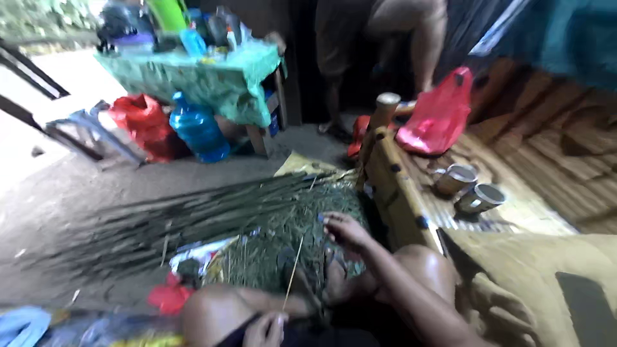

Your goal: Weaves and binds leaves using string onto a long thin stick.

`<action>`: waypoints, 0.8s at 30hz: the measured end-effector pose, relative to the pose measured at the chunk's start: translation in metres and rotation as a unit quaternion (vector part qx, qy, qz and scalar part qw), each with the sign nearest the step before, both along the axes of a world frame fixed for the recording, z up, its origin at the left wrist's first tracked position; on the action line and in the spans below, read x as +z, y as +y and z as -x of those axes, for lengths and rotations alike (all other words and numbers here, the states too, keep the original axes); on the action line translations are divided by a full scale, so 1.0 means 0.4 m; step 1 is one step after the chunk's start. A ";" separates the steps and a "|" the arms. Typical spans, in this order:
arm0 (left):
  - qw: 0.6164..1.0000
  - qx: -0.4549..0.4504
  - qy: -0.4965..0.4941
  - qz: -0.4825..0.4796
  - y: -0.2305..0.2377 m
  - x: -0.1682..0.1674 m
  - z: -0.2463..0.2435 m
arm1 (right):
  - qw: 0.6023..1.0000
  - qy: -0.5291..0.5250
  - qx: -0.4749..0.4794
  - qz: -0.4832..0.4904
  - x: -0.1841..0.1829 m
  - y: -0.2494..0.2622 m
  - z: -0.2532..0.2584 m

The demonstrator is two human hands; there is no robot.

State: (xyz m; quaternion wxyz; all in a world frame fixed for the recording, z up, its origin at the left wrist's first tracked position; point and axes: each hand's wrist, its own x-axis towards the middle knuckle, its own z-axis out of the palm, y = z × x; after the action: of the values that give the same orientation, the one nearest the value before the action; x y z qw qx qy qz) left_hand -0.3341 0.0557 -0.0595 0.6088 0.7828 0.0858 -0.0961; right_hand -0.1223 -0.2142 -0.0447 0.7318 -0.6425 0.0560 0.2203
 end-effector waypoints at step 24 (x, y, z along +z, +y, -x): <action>0.994 0.034 -0.059 0.085 -0.007 -0.017 -0.018 | 0.996 -0.014 0.093 0.004 0.003 0.057 0.096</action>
State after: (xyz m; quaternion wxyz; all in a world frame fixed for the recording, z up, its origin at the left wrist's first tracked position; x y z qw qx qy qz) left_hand -0.3271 0.0528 -0.0664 0.6799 0.7292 0.0681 -0.0358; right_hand -0.1605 -0.1914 -0.0436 0.7063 -0.6507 -0.0137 0.2785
